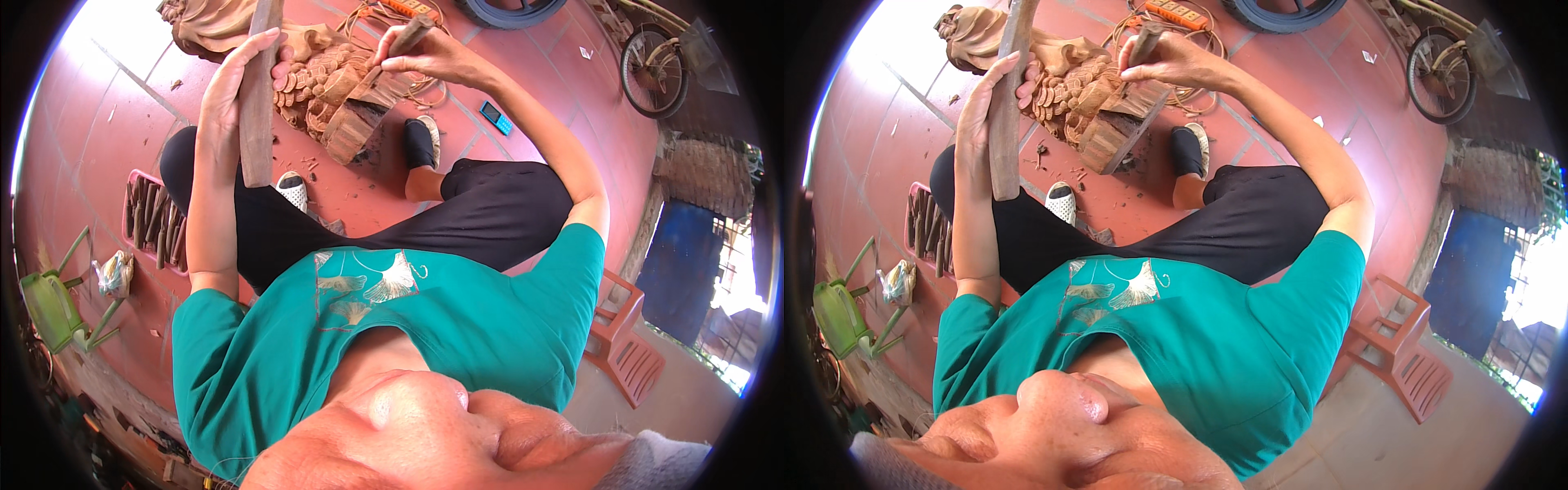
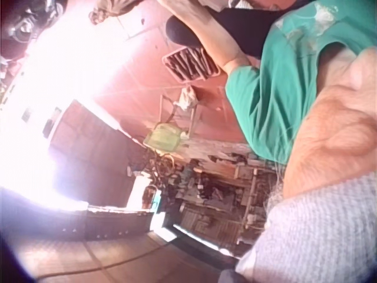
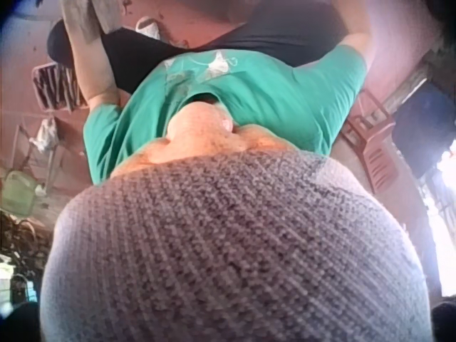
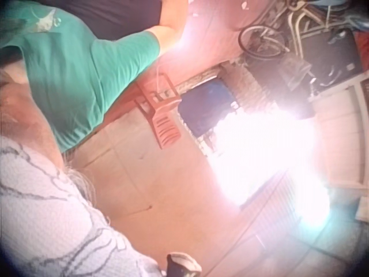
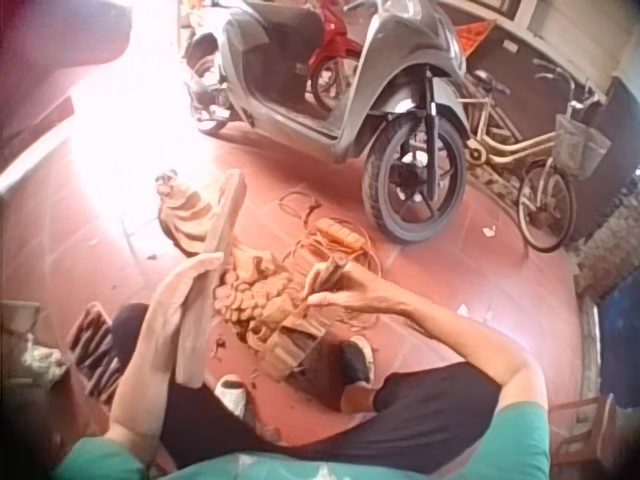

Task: The person carves a wooden sculpture using a chisel and mallet. They repeatedly strike the chisel to shape the wood, occasionally adjusting the tool and the piece. Wood shavings accumulate on the floor around the work area.

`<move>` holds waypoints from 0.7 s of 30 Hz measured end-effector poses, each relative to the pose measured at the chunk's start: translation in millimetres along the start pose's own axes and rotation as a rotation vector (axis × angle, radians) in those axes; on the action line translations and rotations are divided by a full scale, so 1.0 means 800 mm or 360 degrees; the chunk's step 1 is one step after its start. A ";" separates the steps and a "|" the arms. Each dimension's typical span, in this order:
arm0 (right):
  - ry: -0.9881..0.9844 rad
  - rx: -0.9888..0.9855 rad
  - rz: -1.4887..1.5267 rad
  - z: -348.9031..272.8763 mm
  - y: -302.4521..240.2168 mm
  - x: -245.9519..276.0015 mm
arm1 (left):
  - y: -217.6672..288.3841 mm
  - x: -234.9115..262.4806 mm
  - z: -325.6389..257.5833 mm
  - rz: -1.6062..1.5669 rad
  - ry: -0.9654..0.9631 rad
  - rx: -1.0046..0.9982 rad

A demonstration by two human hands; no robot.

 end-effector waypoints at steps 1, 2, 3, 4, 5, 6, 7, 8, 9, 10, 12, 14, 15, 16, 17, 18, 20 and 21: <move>-0.0018 -0.0051 0.0016 -0.002 -0.003 0.003 | 0.000 -0.001 -0.001 -0.0007 -0.0004 -0.0008; -0.0034 -0.0102 0.0031 -0.002 -0.006 0.005 | 0.001 -0.001 -0.002 -0.0015 -0.0009 -0.0016; -0.0048 -0.0084 -0.0013 -0.002 -0.013 0.003 | 0.002 0.000 -0.003 -0.0014 -0.0002 -0.0016; -0.0058 -0.0048 -0.0082 -0.001 -0.013 0.003 | 0.001 0.000 -0.003 -0.0018 0.0003 -0.0012; -0.0068 -0.0012 -0.0151 -0.001 -0.011 0.003 | 0.001 0.001 -0.003 -0.0022 0.0007 -0.0009; -0.0077 0.0024 -0.0219 0.000 -0.011 0.003 | 0.001 0.001 -0.003 -0.0027 0.0011 -0.0005; -0.0044 0.0003 -0.0140 0.001 -0.011 0.003 | 0.001 0.002 -0.003 -0.0029 0.0001 -0.0003; -0.0010 -0.0018 -0.0061 0.001 -0.011 0.004 | 0.001 0.002 -0.004 -0.0026 0.0005 -0.0011; 0.0024 -0.0040 0.0018 0.002 -0.012 0.004 | 0.002 0.002 -0.004 -0.0023 0.0008 -0.0018; 0.0060 -0.0067 0.0097 0.001 -0.012 0.005 | 0.001 0.002 -0.004 -0.0022 0.0008 -0.0024; 0.0103 0.0074 0.0104 0.002 -0.008 0.009 | 0.001 0.004 -0.004 -0.0023 -0.0010 -0.0028; 0.0156 0.0125 0.0133 0.002 -0.004 0.010 | 0.000 0.004 -0.003 -0.0023 -0.0024 -0.0026; 0.0166 0.0086 0.0051 0.002 -0.001 0.010 | -0.001 0.004 -0.003 -0.0024 -0.0028 -0.0023; 0.0174 0.0048 -0.0032 0.001 0.002 0.011 | 0.000 0.004 -0.003 -0.0025 -0.0031 -0.0021; 0.0182 0.0009 -0.0115 0.000 0.002 0.012 | 0.000 0.001 -0.004 -0.0001 -0.0007 -0.0010; 0.0211 -0.0060 -0.0070 -0.002 0.001 0.013 | 0.000 -0.004 -0.005 0.0024 0.0017 0.0002; 0.0272 -0.0203 0.0016 -0.010 -0.009 0.014 | 0.000 -0.006 -0.006 0.0047 0.0028 0.0011; 0.0322 -0.0246 -0.0175 -0.014 -0.003 0.020 | 0.000 -0.003 -0.005 0.0047 0.0017 0.0010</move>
Point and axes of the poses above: each hand's wrist, its own z-axis towards the middle knuckle, its own x-axis out of the back of the hand, y = z × x, the point moved 1 cm from there along z, towards the middle knuckle, and after that the axes turned 15 degrees about -y, right-handed, at the moved point
